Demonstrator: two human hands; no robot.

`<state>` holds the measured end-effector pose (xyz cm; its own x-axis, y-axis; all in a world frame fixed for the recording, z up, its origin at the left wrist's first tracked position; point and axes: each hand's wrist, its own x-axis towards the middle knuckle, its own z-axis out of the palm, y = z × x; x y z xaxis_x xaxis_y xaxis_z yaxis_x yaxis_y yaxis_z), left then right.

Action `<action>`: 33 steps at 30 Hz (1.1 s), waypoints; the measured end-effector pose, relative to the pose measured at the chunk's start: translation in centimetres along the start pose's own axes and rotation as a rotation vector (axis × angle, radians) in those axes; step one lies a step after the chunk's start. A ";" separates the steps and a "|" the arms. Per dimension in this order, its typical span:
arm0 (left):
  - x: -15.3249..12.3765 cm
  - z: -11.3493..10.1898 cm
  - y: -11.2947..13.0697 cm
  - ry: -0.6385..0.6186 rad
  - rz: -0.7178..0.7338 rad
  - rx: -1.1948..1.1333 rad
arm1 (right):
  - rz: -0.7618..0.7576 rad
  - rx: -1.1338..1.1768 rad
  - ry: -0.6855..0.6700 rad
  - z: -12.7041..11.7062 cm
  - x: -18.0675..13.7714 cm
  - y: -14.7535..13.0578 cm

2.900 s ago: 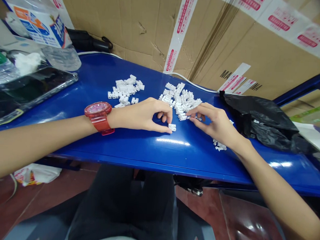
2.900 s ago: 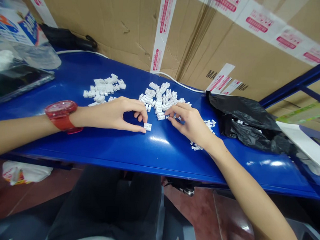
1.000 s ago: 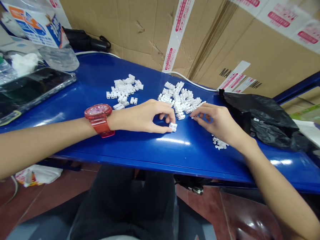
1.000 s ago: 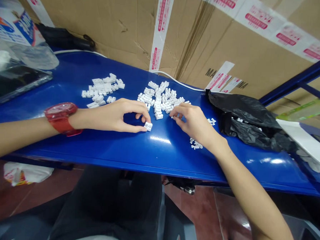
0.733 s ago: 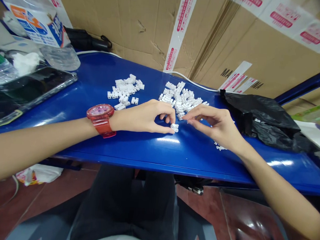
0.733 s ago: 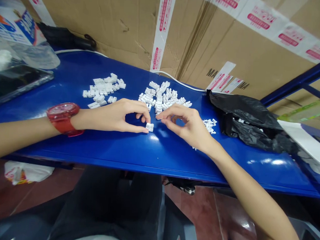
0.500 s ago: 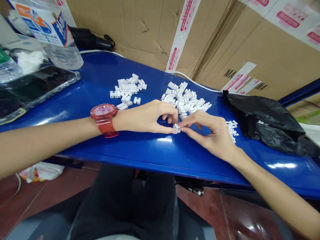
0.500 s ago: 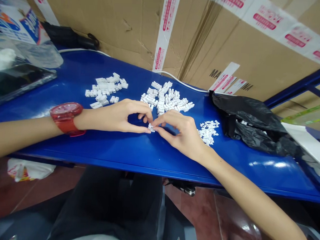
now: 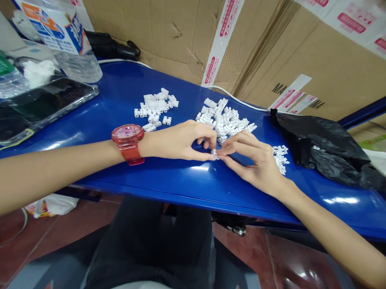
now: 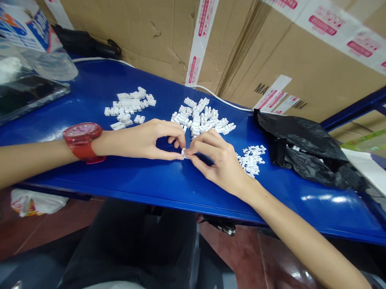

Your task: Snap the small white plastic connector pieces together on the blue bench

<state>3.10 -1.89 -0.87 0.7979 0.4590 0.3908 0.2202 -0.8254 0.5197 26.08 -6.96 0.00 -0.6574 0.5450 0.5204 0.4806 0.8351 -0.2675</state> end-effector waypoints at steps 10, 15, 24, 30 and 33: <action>-0.2 -0.9 -0.9 0.024 -0.015 0.262 | -0.005 -0.257 -0.094 -0.3 -0.4 0.2; -0.9 -5.2 -3.5 0.216 -0.152 0.493 | 0.124 -0.312 -0.083 -1.2 -0.3 2.2; -1.8 -7.5 -8.0 0.050 -0.411 0.607 | 0.307 -0.255 -0.138 -6.4 -1.6 7.3; -1.2 -6.0 -6.9 0.127 -0.264 0.440 | 0.342 -0.056 -0.238 -5.4 -1.3 6.0; -0.7 -4.4 -4.6 0.042 -0.165 0.332 | 0.323 -0.076 -0.252 -4.4 -1.0 5.6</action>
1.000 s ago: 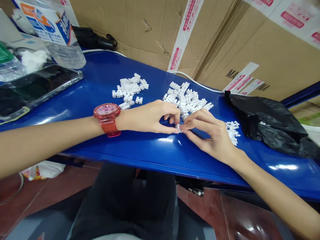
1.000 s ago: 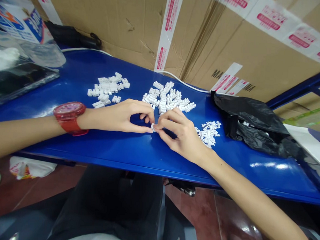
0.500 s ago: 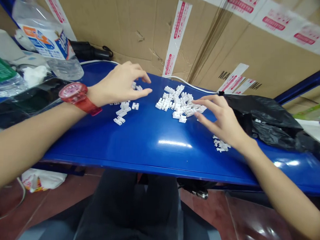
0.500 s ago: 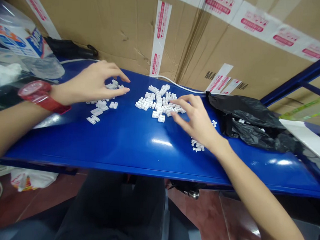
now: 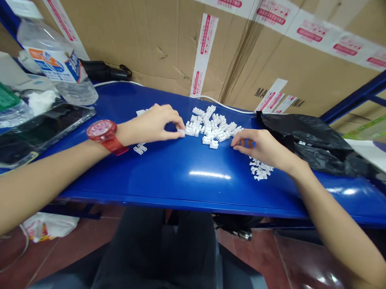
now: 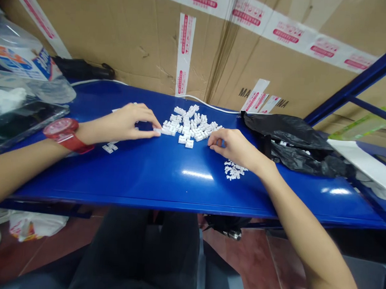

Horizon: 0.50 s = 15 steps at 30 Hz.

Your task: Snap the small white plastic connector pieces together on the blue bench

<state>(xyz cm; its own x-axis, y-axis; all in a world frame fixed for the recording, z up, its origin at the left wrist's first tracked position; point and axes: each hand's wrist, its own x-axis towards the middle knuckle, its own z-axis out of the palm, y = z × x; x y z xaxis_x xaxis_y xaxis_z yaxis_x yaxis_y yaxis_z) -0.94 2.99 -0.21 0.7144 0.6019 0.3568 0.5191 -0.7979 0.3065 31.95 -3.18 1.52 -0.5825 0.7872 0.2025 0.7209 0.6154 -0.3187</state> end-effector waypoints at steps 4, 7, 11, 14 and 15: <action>-0.3 0.6 3.8 -0.091 0.103 -0.137 | 0.001 -0.014 0.011 -0.1 -0.1 -0.3; -0.6 0.4 4.9 -0.122 0.136 -0.229 | -0.011 -0.040 0.004 -1.0 -0.7 -0.2; -0.7 0.2 4.6 -0.174 0.138 -0.273 | 0.008 -0.047 -0.049 -1.4 -1.3 0.1; -0.6 0.7 4.7 -0.178 0.118 -0.325 | 0.020 -0.035 -0.044 -1.0 -1.3 0.2; -0.6 0.8 4.9 -0.177 0.114 -0.342 | 0.021 -0.030 -0.041 -1.0 -1.3 0.2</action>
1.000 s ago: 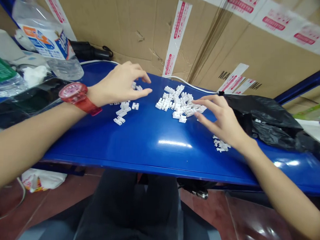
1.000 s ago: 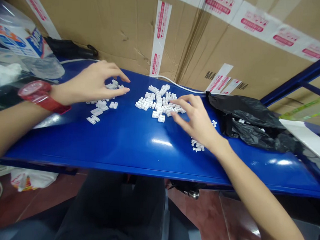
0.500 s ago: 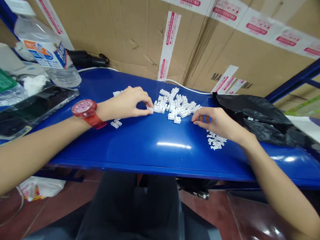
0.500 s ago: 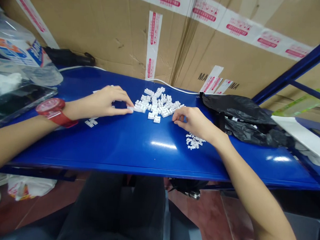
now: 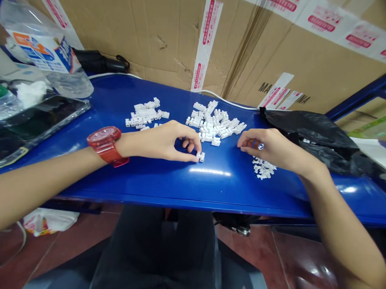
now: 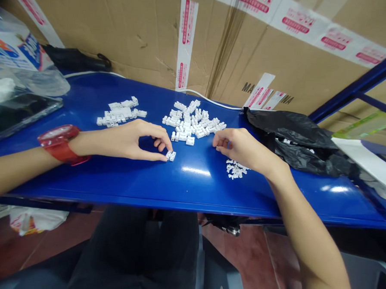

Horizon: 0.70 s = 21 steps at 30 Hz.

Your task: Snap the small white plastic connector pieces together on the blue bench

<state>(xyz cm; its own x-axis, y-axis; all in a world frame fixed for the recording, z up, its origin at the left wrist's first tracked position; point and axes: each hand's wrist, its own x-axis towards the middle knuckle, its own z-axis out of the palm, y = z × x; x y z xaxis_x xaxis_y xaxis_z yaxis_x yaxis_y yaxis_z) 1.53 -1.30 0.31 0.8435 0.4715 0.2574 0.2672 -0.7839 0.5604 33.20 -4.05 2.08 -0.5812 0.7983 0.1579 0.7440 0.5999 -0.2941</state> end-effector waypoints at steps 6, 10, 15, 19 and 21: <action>0.1 0.7 0.4 0.005 0.025 -0.011 | 0.013 -0.043 0.038 0.1 0.1 0.0; 0.3 0.8 0.5 -0.014 0.010 -0.049 | 0.017 -0.050 0.093 0.4 0.4 -1.2; 0.5 1.0 0.6 0.008 -0.019 -0.092 | 0.032 0.118 0.127 1.1 0.8 -3.3; 0.5 1.1 0.6 0.001 -0.039 -0.096 | 0.061 0.375 0.226 2.2 1.1 -4.8; 0.6 1.2 0.6 0.025 -0.058 -0.105 | 0.058 0.472 0.275 3.1 1.3 -5.7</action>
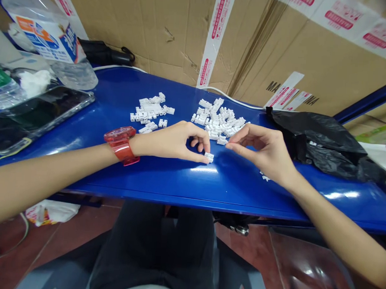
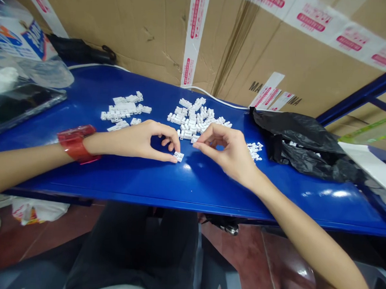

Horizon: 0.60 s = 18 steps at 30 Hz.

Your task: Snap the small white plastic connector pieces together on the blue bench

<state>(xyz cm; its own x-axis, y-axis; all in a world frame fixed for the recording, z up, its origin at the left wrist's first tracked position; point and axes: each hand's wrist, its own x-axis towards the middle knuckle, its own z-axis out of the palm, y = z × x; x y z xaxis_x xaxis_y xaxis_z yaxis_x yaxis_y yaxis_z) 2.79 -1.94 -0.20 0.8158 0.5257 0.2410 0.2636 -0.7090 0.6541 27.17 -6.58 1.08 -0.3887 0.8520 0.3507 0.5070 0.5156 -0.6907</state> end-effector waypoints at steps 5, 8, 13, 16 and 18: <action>0.4 0.5 0.0 0.055 -0.018 0.006 | -0.072 0.008 -0.038 2.4 -0.1 -0.1; 0.4 0.5 0.1 0.058 -0.018 0.007 | -0.114 -0.023 -0.056 2.7 -0.1 0.2; 0.3 0.5 -0.1 0.057 -0.002 -0.006 | -0.103 -0.046 -0.081 2.3 -0.2 0.0; 0.3 0.6 -0.3 0.055 0.009 -0.016 | -0.100 -0.061 -0.054 2.2 -0.3 -0.2; 0.3 0.6 -0.4 0.055 0.012 -0.018 | -0.113 -0.060 -0.021 2.2 -0.4 -0.2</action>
<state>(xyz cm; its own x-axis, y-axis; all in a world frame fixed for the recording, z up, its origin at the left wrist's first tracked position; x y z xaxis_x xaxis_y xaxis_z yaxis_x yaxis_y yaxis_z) 3.28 -1.79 -0.78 0.7893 0.5424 0.2877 0.2438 -0.7070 0.6638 25.54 -7.24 -0.28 -0.4622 0.7861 0.4104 0.5036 0.6136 -0.6082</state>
